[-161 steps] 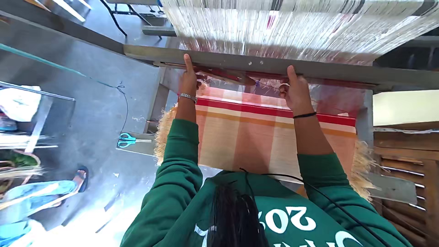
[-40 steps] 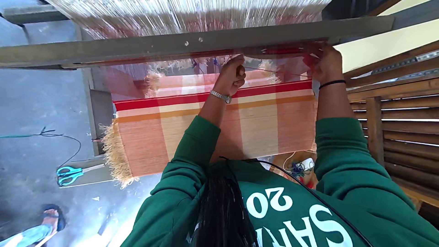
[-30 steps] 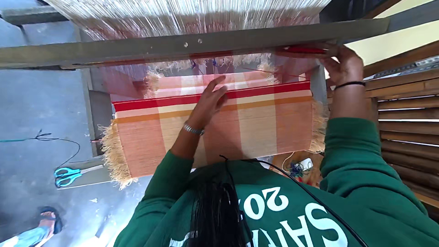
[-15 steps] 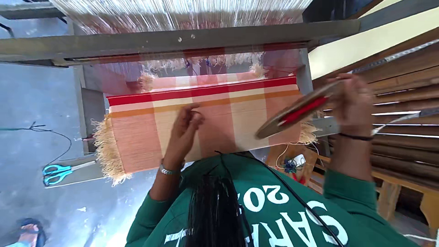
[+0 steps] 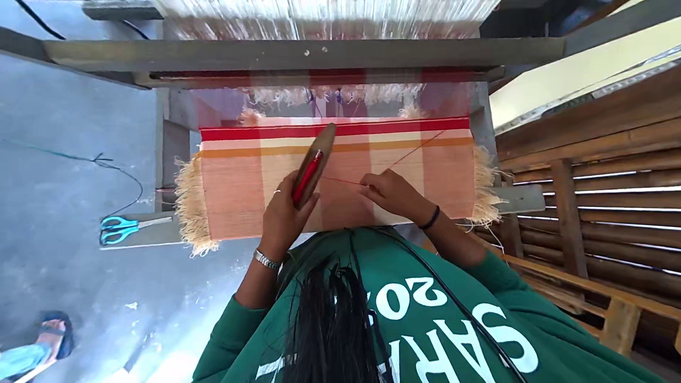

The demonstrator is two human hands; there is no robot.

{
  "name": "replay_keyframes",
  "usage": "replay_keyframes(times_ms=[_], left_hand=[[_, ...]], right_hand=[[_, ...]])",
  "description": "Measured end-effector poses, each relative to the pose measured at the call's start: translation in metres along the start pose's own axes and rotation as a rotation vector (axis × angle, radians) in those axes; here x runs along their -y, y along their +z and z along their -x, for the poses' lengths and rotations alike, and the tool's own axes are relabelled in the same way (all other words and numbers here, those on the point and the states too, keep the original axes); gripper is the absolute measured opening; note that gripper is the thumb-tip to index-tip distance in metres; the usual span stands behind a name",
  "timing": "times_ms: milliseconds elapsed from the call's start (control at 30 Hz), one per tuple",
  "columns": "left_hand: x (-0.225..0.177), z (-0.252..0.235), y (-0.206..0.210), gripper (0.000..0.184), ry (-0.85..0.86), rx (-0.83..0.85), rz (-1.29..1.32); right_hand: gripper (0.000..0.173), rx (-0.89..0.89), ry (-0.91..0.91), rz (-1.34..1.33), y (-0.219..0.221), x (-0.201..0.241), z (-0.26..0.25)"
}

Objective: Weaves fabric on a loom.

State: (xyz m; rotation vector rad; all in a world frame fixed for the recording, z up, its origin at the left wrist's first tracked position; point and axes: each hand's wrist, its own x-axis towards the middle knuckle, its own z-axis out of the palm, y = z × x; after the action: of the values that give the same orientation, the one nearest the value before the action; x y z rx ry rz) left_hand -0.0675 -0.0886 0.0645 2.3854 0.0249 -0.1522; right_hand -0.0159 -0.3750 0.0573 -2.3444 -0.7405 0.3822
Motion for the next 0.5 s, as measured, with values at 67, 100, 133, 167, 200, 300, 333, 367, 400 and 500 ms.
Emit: replay_keyframes(times_ms=[67,100,133,167,200,300,333,367,400,500], left_hand=[[0.016,-0.002,0.000,0.063,-0.040,-0.046,-0.010],[0.023,-0.003,0.003,0.064,-0.054,-0.055,-0.005],[0.028,-0.003,0.006,0.064,-0.057,-0.059,0.017],[0.033,-0.002,0.010,0.064,-0.051,-0.059,0.062],[0.036,-0.002,0.013,0.062,-0.047,-0.048,0.128],[0.036,0.001,0.014,0.057,-0.109,0.038,0.403],[0.034,0.000,0.012,0.055,-0.129,0.075,0.482],[0.030,-0.001,0.010,0.053,-0.123,0.110,0.551],[0.027,-0.003,0.008,0.052,-0.095,0.143,0.613],[0.016,-0.002,-0.004,0.055,0.073,0.315,0.720]], right_hand=[[0.030,0.057,0.046,-0.024,-0.014,0.004,0.013],[0.031,0.052,0.079,-0.029,-0.020,0.004,0.020],[0.031,0.028,0.112,-0.023,-0.026,0.002,0.026],[0.031,-0.003,0.144,-0.011,-0.031,-0.002,0.031],[0.032,-0.044,0.171,0.014,-0.035,-0.007,0.036],[0.033,-0.133,0.268,0.098,-0.045,-0.023,0.044],[0.032,-0.156,0.301,0.121,-0.045,-0.029,0.046],[0.031,-0.177,0.335,0.141,-0.044,-0.035,0.047],[0.032,-0.198,0.375,0.154,-0.041,-0.041,0.047],[0.034,-0.277,0.462,0.163,-0.035,-0.056,0.045]])
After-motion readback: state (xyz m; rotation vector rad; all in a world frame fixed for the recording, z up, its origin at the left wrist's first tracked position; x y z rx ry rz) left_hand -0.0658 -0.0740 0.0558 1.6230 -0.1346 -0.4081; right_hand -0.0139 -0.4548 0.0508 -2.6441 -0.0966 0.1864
